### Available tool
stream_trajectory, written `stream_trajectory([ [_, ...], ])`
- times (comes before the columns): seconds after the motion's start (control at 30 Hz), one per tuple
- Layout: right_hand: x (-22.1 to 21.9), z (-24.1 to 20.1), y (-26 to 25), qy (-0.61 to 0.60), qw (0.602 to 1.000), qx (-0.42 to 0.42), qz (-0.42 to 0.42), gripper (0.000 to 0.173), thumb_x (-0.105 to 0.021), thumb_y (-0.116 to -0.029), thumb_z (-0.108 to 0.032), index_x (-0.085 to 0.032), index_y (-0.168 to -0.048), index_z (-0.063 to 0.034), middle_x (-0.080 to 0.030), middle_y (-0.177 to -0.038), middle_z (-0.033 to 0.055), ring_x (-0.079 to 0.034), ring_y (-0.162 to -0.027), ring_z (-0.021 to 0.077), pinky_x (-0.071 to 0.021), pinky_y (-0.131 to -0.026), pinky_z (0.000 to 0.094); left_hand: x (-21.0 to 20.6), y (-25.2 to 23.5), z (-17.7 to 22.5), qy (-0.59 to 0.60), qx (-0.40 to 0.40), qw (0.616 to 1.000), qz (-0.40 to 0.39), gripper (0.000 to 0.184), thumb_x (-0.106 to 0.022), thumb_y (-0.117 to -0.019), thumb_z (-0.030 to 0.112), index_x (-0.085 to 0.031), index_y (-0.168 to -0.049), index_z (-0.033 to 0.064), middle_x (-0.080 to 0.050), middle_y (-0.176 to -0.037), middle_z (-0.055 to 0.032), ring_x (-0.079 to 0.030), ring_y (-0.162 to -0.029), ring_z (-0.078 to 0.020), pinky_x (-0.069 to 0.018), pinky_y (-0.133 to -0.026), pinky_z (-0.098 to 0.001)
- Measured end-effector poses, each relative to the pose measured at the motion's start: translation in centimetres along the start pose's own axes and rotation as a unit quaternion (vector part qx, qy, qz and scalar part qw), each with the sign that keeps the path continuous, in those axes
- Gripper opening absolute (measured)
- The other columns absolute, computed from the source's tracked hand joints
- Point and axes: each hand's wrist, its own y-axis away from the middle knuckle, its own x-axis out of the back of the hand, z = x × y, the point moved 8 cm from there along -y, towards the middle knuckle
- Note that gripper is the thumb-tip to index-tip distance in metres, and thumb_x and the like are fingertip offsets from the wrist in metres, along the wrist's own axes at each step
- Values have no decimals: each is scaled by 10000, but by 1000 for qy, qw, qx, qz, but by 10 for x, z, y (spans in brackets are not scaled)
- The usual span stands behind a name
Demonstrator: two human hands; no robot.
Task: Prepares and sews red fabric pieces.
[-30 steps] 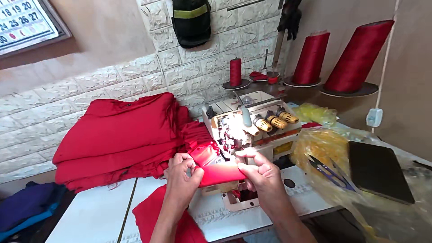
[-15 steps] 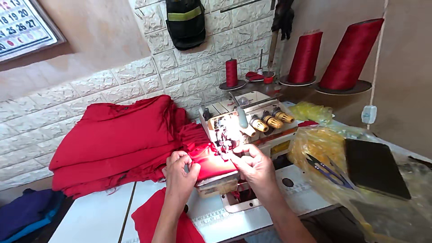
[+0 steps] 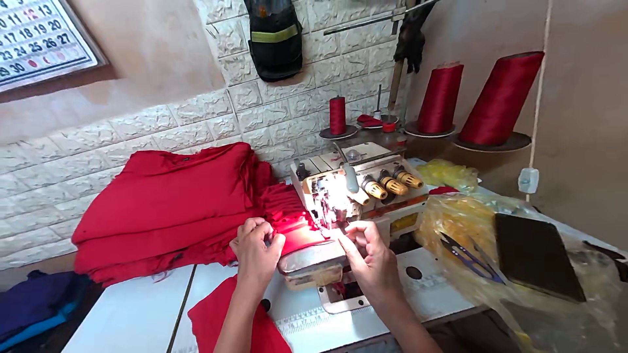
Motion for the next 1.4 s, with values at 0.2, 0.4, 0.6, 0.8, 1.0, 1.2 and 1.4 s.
stream_trajectory([
  [0.2, -3, 0, 3, 97, 995, 16, -4, 248, -593, -983, -163, -653, -1178, -22, -652, -712, 46, -622, -565, 171, -515, -510, 348, -4, -16, -18, -17, 57, 996, -71, 306, -577, -1011, 273, -704, -977, -3, -648, -1202, -185, -546, -1217, -380, -330, -990, -647],
  [0.4, 19, 0, 36, -112, 992, 44, -28, 183, -577, -1036, -163, -626, -1077, 8, -684, -835, -35, -605, -658, -63, -538, -599, 128, 52, 53, -35, 64, 30, 996, 54, 337, -532, -1041, 349, -672, -1170, 71, -684, -1097, -63, -629, -1072, -201, -460, -936, -508],
  [0.6, -5, -26, 80, -151, 967, 129, -163, 197, -565, -1063, -259, -633, -1080, -75, -659, -802, 8, -603, -680, -31, -507, -634, 108, 96, 192, -77, 204, 56, 921, 327, 354, -390, -1111, 246, -646, -880, 165, -678, -811, 131, -660, -804, 3, -558, -783, -205],
  [0.8, -47, -72, 134, -144, 922, 246, -263, 251, -579, -1038, -309, -702, -931, -117, -693, -773, 11, -646, -699, 92, -518, -643, 225, 27, 274, -105, 294, 304, 880, 217, 286, -436, -1062, 210, -591, -1115, -24, -644, -898, 26, -636, -842, -21, -542, -785, -240],
  [1.0, -77, -97, 177, -42, 871, 375, -315, 253, -613, -976, -401, -735, -1078, -204, -696, -1011, -8, -635, -944, 167, -465, -862, 347, 14, 280, -92, 332, 285, 876, 203, 86, -659, -949, 98, -675, -881, 49, -660, -754, 29, -624, -677, -27, -540, -657, -205],
  [1.2, -80, -99, 181, -28, 880, 386, -274, 200, -571, -1006, -257, -747, -942, -188, -681, -878, -19, -611, -843, 145, -418, -862, 342, 41, 272, -75, 238, 259, 917, 187, 234, -539, -1013, 133, -668, -834, 57, -631, -735, 34, -612, -667, -8, -522, -650, -170],
  [1.4, -79, -102, 174, -53, 891, 353, -281, 173, -591, -956, -238, -713, -843, -191, -665, -814, -34, -592, -790, 131, -398, -844, 354, 47, 273, -79, 320, 277, 873, 244, 24, -724, -879, 74, -713, -867, 57, -654, -711, 34, -590, -606, -13, -509, -588, -170],
])
